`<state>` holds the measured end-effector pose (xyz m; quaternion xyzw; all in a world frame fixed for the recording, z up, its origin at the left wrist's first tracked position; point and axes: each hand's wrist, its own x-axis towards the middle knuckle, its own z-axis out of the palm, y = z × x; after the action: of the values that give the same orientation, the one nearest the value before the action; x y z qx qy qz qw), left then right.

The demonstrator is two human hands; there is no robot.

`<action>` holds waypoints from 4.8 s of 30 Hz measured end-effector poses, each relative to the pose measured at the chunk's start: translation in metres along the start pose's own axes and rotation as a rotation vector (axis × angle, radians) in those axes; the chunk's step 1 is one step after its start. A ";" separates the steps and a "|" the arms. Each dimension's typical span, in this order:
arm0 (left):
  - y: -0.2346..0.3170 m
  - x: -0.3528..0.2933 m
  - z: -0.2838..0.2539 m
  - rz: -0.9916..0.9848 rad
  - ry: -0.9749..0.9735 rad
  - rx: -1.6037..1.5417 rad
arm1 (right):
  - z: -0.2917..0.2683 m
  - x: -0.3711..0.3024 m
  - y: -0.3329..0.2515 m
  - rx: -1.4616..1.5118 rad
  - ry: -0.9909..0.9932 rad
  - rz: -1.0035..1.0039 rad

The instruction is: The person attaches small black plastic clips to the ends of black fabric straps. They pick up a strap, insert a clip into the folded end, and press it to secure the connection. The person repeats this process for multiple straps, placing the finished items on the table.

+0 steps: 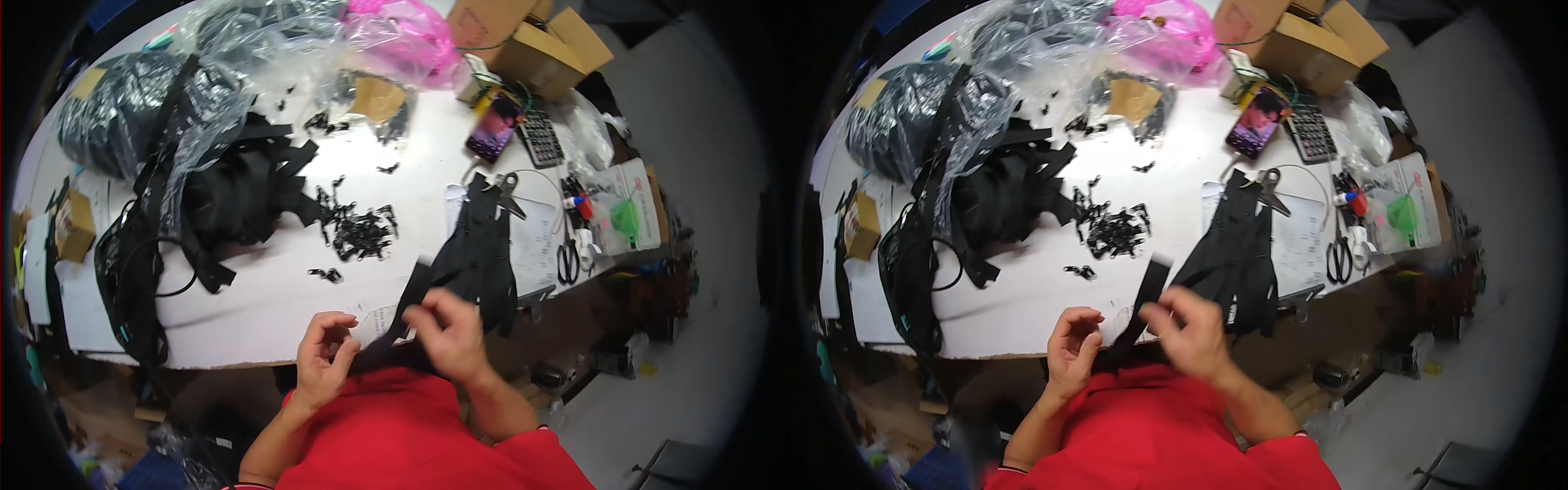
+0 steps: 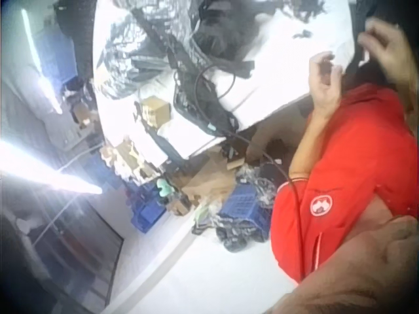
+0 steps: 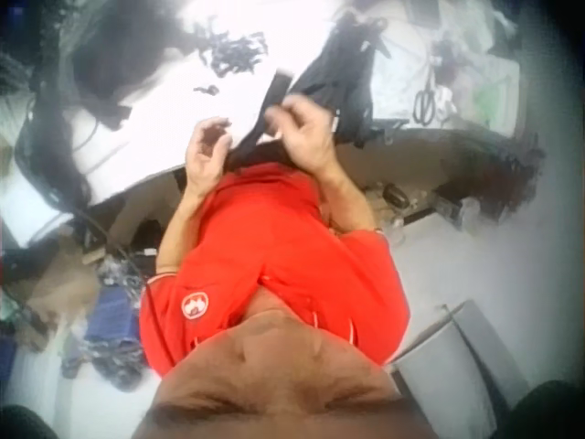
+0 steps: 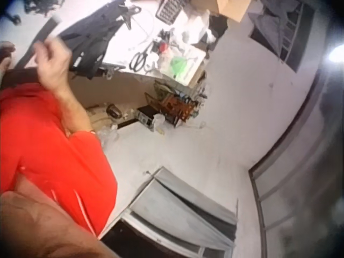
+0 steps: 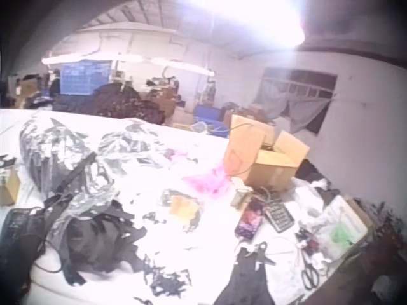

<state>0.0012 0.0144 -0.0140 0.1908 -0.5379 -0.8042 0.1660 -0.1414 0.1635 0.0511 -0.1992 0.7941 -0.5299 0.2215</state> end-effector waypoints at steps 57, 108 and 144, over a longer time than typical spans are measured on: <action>-0.030 0.035 0.050 0.446 -0.112 0.904 | -0.234 -0.111 0.338 0.906 1.071 0.529; 0.003 -0.015 -0.023 0.304 0.021 0.371 | 0.211 0.223 -0.104 -0.784 -0.044 -0.106; 0.035 0.138 0.023 -0.079 -0.079 -0.907 | -0.052 0.057 -0.048 -0.244 -0.438 -0.074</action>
<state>-0.1282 -0.0456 0.0086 0.0884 -0.1294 -0.9708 0.1815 -0.2132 0.1540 0.1054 -0.3635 0.7772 -0.3821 0.3432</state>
